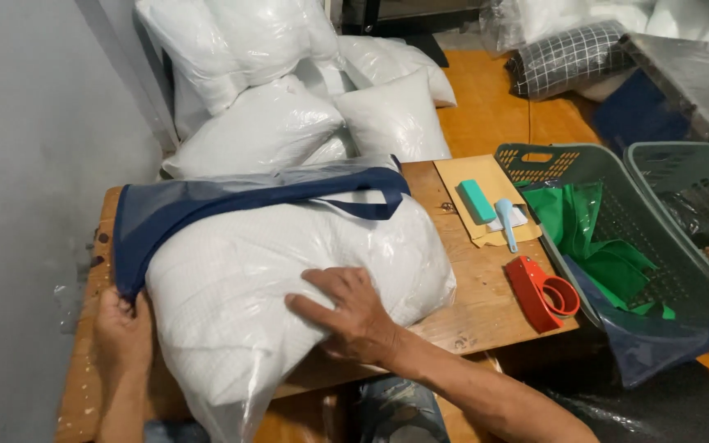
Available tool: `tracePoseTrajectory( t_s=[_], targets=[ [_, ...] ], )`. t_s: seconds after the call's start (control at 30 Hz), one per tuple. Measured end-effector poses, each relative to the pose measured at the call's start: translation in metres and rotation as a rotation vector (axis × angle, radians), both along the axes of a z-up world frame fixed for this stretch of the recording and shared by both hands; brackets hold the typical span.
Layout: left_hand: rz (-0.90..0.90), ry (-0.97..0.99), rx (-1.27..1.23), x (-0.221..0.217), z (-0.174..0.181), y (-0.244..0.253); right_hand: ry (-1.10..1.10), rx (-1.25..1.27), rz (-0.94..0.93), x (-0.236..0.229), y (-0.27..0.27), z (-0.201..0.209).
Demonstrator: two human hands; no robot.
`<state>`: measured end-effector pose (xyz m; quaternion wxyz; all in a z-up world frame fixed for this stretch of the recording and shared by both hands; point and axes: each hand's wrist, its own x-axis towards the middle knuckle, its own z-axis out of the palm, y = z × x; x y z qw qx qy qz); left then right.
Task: The person places a white pillow wrapped in plastic into a blue reusable bag, folds the bag's flaps over the pillow, and smooths the surface. They then use a green sponge to rub a white paper label onto the pillow's plastic wrap and adjust the label's position.
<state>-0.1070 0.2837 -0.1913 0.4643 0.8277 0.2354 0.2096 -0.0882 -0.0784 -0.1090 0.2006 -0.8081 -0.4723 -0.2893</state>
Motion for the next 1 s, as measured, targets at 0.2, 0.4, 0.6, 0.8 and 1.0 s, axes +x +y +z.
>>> tracePoseTrajectory(
  t_s=[0.2, 0.4, 0.6, 0.8, 1.0],
  targets=[
    [0.118, -0.294, -0.344, 0.094, -0.203, 0.072, -0.051, 0.316, 0.038, 0.006, 0.009, -0.026],
    [0.446, -0.055, -0.029, 0.116, -0.254, 0.088, -0.048, 0.365, 0.040, 0.005, 0.013, -0.041],
    [0.368, -0.159, 0.022, 0.076, -0.225, 0.009, -0.007, 0.214, -0.108, -0.010, 0.015, -0.012],
    [0.278, -0.272, 0.082, 0.025, -0.182, 0.006, -0.043, 0.024, -0.232, -0.001, 0.048, -0.007],
    [0.167, -0.388, 0.159, 0.024, -0.115, 0.005, -0.095, -0.011, -0.329, 0.024, 0.090, 0.005]
  ],
)
